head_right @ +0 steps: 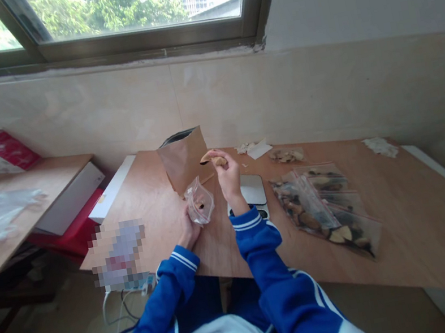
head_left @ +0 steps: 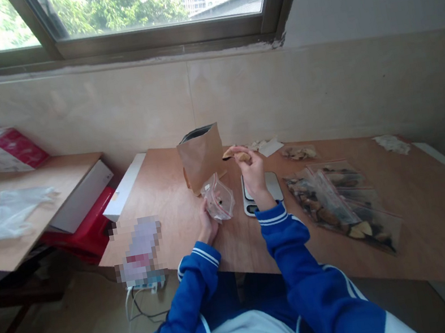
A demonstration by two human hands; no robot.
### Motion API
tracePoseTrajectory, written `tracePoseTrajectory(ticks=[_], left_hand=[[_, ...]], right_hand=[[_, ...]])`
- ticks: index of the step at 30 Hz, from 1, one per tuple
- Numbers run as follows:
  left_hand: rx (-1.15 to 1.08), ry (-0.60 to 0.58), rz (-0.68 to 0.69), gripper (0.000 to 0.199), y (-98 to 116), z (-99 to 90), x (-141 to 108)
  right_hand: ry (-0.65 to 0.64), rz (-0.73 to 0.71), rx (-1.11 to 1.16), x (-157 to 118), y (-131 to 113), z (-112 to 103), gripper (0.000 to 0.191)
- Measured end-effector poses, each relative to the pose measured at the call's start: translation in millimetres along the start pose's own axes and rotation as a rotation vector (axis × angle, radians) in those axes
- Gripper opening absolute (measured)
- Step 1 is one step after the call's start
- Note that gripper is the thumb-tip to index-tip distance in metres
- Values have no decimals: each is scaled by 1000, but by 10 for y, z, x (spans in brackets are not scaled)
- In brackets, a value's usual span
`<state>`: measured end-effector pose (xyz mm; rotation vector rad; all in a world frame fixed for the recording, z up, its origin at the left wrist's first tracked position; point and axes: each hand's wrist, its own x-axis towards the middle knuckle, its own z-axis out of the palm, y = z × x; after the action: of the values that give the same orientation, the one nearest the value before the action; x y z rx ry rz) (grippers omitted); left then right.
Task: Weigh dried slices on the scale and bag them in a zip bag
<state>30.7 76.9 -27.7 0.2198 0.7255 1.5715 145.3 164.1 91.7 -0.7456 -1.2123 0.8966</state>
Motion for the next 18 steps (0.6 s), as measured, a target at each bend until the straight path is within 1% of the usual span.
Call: tracePoseTrajectory(ticks=[2, 4, 6, 8, 10, 12, 15, 16, 18], left_hand=[[2, -2, -6, 39, 11, 3, -7], [-7, -7, -1, 38, 15, -1, -7], [-28, -5, 9, 38, 13, -11, 3], [-48, -4, 9, 39, 7, -21, 18], [-56, 7, -4, 40, 2, -28, 31], [-52, 29, -13, 41, 0, -27, 36], [-47, 50, -8, 41, 3, -19, 34], [-47, 46, -4, 42, 4, -18, 34], [-48, 32, -3, 44, 7, -24, 39]], right_hand=[[-15, -106, -70, 299, -51, 98, 18], [-43, -214, -147, 566, -100, 208, 21], [-76, -273, -240, 770, -130, 327, 25], [-117, -291, -328, 891, -136, 445, 29], [-174, -284, -406, 931, -126, 547, 32], [-251, -263, -481, 904, -113, 617, 34], [-348, -213, -586, 814, -106, 652, 35], [-361, -200, -608, 791, -109, 650, 36], [-345, -195, -623, 775, -126, 641, 37]])
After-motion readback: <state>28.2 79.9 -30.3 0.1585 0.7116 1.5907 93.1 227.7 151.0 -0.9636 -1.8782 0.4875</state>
